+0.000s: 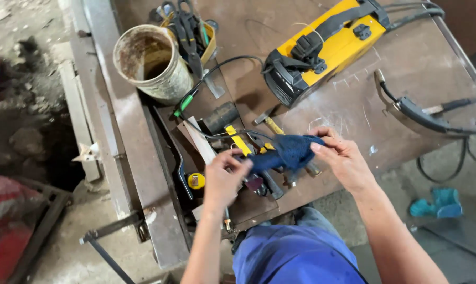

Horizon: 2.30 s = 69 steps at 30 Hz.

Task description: Grinding a small metal piece using an angle grinder on a workbench and then cleaning a welding machine.

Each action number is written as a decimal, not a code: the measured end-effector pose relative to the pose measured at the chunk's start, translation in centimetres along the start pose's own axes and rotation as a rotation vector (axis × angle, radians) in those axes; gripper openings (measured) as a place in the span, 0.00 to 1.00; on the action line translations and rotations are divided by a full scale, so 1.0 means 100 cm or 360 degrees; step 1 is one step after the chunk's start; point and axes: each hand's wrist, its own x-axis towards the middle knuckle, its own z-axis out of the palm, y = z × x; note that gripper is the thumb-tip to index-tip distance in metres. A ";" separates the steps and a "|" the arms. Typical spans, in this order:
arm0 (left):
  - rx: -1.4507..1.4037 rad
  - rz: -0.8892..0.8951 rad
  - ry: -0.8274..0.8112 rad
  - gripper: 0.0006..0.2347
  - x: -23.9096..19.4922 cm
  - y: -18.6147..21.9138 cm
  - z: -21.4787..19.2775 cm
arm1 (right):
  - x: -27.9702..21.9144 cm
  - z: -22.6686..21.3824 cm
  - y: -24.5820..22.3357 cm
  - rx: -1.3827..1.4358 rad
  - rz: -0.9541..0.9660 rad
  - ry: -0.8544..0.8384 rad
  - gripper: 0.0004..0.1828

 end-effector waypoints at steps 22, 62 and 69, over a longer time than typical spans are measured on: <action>-0.0531 -0.0003 -0.0237 0.16 0.027 -0.043 0.116 | 0.003 0.049 0.055 -0.0460 -0.0005 0.0203 0.31; 0.1905 0.1178 -0.0548 0.21 0.201 -0.064 0.152 | -0.025 -0.026 0.155 -0.0232 0.0971 0.0039 0.24; 0.1980 0.1061 -0.0192 0.21 0.221 -0.072 0.150 | -0.028 -0.030 0.134 -0.0135 0.0918 0.0128 0.25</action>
